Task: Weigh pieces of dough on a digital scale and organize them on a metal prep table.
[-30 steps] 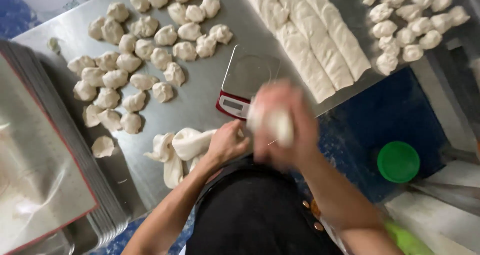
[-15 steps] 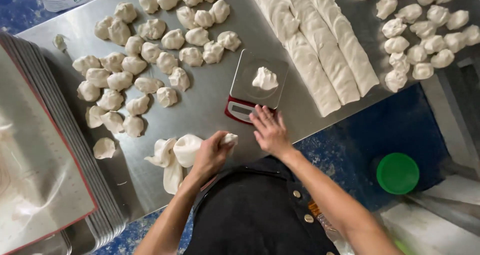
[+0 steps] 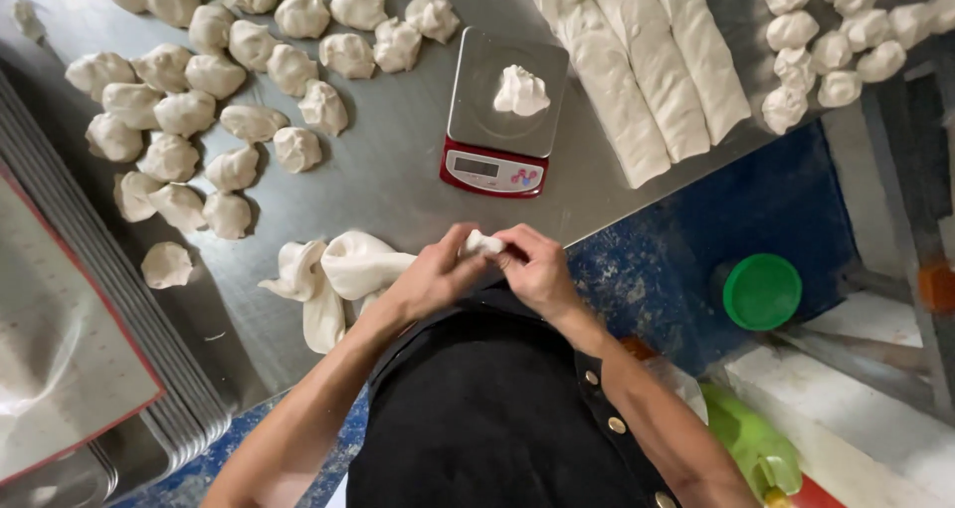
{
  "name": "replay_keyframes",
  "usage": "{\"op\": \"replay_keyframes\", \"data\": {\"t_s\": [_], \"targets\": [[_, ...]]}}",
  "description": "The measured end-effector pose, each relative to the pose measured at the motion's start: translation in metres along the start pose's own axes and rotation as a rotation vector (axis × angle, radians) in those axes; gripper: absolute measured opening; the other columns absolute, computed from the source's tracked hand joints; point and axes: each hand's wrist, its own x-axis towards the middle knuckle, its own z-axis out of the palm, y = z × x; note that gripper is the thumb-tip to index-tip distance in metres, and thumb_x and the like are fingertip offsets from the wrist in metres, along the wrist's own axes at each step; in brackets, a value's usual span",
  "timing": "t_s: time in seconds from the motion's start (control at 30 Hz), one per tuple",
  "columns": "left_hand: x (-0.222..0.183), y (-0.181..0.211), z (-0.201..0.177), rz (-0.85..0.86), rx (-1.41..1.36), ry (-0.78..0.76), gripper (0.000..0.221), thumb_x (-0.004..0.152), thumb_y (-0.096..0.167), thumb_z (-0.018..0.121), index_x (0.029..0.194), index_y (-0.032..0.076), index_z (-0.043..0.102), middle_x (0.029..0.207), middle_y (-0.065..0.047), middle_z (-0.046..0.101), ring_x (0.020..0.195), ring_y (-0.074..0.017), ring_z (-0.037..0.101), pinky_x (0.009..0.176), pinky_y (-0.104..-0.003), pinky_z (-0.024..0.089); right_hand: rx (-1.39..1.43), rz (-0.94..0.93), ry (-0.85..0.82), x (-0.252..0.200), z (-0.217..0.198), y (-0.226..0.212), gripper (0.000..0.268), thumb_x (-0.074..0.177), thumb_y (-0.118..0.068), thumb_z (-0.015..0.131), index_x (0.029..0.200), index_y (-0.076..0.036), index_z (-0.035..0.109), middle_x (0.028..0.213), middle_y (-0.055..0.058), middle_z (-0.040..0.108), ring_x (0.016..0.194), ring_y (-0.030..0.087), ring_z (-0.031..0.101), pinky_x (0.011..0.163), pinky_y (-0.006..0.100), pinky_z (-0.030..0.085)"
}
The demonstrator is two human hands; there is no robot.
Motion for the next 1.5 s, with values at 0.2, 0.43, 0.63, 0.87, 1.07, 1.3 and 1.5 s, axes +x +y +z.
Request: {"op": "replay_keyframes", "data": {"t_s": [0.2, 0.43, 0.63, 0.87, 1.07, 1.3, 1.5], "targets": [[0.010, -0.021, 0.013, 0.265, 0.460, 0.047, 0.032, 0.099, 0.025, 0.065, 0.111, 0.001, 0.048, 0.087, -0.021, 0.067, 0.085, -0.0402, 0.068, 0.069, -0.048, 0.051, 0.191, 0.162, -0.003, -0.001, -0.004, -0.001, 0.024, 0.095, -0.012, 0.071, 0.117, -0.003, 0.067, 0.094, 0.004, 0.074, 0.082, 0.008, 0.069, 0.073, 0.025, 0.058], [0.011, -0.016, 0.021, 0.292, 0.667, 0.166, 0.036, 0.095, 0.030, 0.069, 0.111, 0.004, 0.051, 0.082, -0.015, 0.067, 0.076, -0.0359, 0.069, 0.063, -0.046, 0.053, 0.023, 0.256, -0.076, 0.002, -0.004, 0.003, 0.022, 0.097, -0.018, 0.071, 0.111, -0.001, 0.071, 0.089, 0.005, 0.076, 0.077, 0.011, 0.070, 0.068, 0.026, 0.058], [0.017, -0.025, 0.022, 0.408, 0.783, 0.275, 0.022, 0.096, 0.022, 0.066, 0.110, 0.008, 0.055, 0.083, -0.008, 0.066, 0.073, -0.0287, 0.068, 0.063, -0.042, 0.053, 0.139, 0.198, -0.084, 0.015, -0.008, 0.012, 0.021, 0.098, -0.014, 0.069, 0.112, 0.001, 0.068, 0.095, 0.007, 0.075, 0.086, 0.011, 0.071, 0.076, 0.026, 0.060], [0.022, -0.011, 0.015, 0.345, 0.795, 0.289, 0.021, 0.093, 0.021, 0.068, 0.110, 0.010, 0.060, 0.076, -0.006, 0.064, 0.068, -0.0277, 0.067, 0.059, -0.041, 0.051, 0.068, 0.256, -0.180, 0.038, -0.018, 0.009, 0.015, 0.098, -0.013, 0.069, 0.106, 0.000, 0.070, 0.090, 0.003, 0.076, 0.083, 0.009, 0.073, 0.075, 0.025, 0.060], [0.041, -0.031, 0.018, 0.231, 0.967, 0.155, 0.014, 0.086, 0.017, 0.066, 0.099, 0.014, 0.064, 0.081, -0.008, 0.068, 0.077, -0.0277, 0.070, 0.063, -0.043, 0.053, 0.310, 0.137, -0.238, 0.058, -0.034, -0.008, 0.007, 0.103, -0.007, 0.064, 0.102, 0.000, 0.066, 0.086, 0.002, 0.066, 0.081, 0.008, 0.062, 0.074, 0.024, 0.054], [0.045, -0.018, 0.010, 0.115, 0.663, 0.095, 0.033, 0.093, 0.033, 0.067, 0.096, 0.003, 0.055, 0.082, -0.019, 0.069, 0.080, -0.0400, 0.068, 0.066, -0.052, 0.052, -0.746, -0.386, 0.297, 0.136, -0.043, 0.006, 0.053, 0.086, -0.029, 0.071, 0.131, -0.003, 0.061, 0.127, 0.014, 0.063, 0.096, 0.026, 0.069, 0.076, 0.035, 0.057], [0.035, -0.044, -0.019, -0.023, 0.113, 0.088, 0.037, 0.101, 0.038, 0.058, 0.099, 0.002, 0.061, 0.073, -0.009, 0.059, 0.066, -0.0211, 0.052, 0.059, -0.040, 0.046, -0.481, -0.455, 0.084, 0.123, -0.043, -0.018, 0.035, 0.087, -0.017, 0.077, 0.119, -0.011, 0.063, 0.124, 0.014, 0.063, 0.108, 0.030, 0.068, 0.087, 0.034, 0.059]]}}
